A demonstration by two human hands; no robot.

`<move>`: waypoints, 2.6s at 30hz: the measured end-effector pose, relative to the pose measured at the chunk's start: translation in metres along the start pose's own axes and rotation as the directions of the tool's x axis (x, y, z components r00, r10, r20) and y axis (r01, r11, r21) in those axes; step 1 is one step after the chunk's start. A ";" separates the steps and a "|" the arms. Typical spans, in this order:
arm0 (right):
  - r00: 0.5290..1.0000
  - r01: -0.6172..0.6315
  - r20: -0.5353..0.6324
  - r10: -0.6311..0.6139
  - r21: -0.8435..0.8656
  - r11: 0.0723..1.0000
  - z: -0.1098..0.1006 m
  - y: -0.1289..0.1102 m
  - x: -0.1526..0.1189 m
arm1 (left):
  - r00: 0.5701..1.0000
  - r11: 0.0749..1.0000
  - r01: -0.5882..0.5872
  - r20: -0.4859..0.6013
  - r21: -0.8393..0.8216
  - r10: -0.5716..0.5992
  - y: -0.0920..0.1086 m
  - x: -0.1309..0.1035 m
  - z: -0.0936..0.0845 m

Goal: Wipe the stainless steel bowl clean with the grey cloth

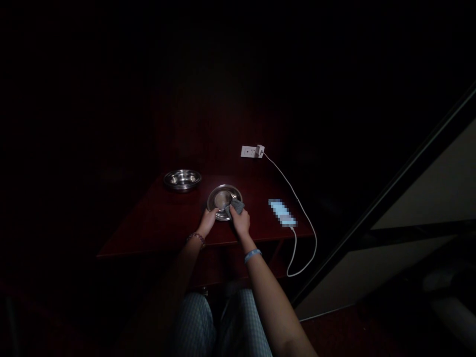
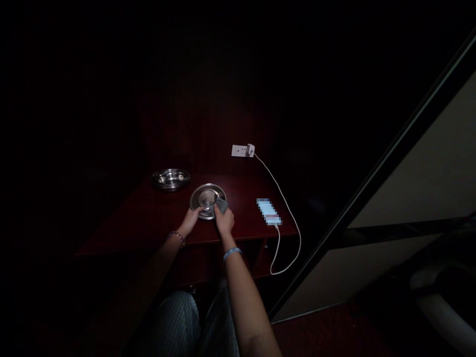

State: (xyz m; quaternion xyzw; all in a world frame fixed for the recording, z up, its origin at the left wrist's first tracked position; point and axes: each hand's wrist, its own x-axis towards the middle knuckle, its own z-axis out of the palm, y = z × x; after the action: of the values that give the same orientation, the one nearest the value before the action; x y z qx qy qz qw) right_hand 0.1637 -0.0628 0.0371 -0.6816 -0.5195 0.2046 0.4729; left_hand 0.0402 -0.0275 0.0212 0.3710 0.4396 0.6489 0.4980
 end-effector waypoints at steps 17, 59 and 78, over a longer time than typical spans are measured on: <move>0.999 -0.036 0.000 0.036 -0.043 0.998 0.001 -0.002 -0.001 | 0.997 0.999 -0.016 -0.069 0.028 0.018 -0.001 0.001 -0.001; 1.000 -0.001 0.007 0.001 -0.057 0.998 -0.004 -0.007 -0.005 | 0.998 0.997 0.022 0.067 -0.079 -0.017 0.000 0.002 -0.005; 0.993 -0.101 0.037 0.108 -0.165 0.981 -0.007 -0.011 -0.008 | 0.999 0.982 -0.031 0.000 -0.184 0.032 -0.017 0.006 -0.004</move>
State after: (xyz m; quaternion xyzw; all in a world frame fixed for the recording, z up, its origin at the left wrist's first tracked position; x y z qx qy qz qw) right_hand 0.1603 -0.0734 0.0483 -0.7396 -0.5087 0.2016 0.3920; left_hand 0.0408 -0.0209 0.0039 0.3312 0.3710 0.6941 0.5204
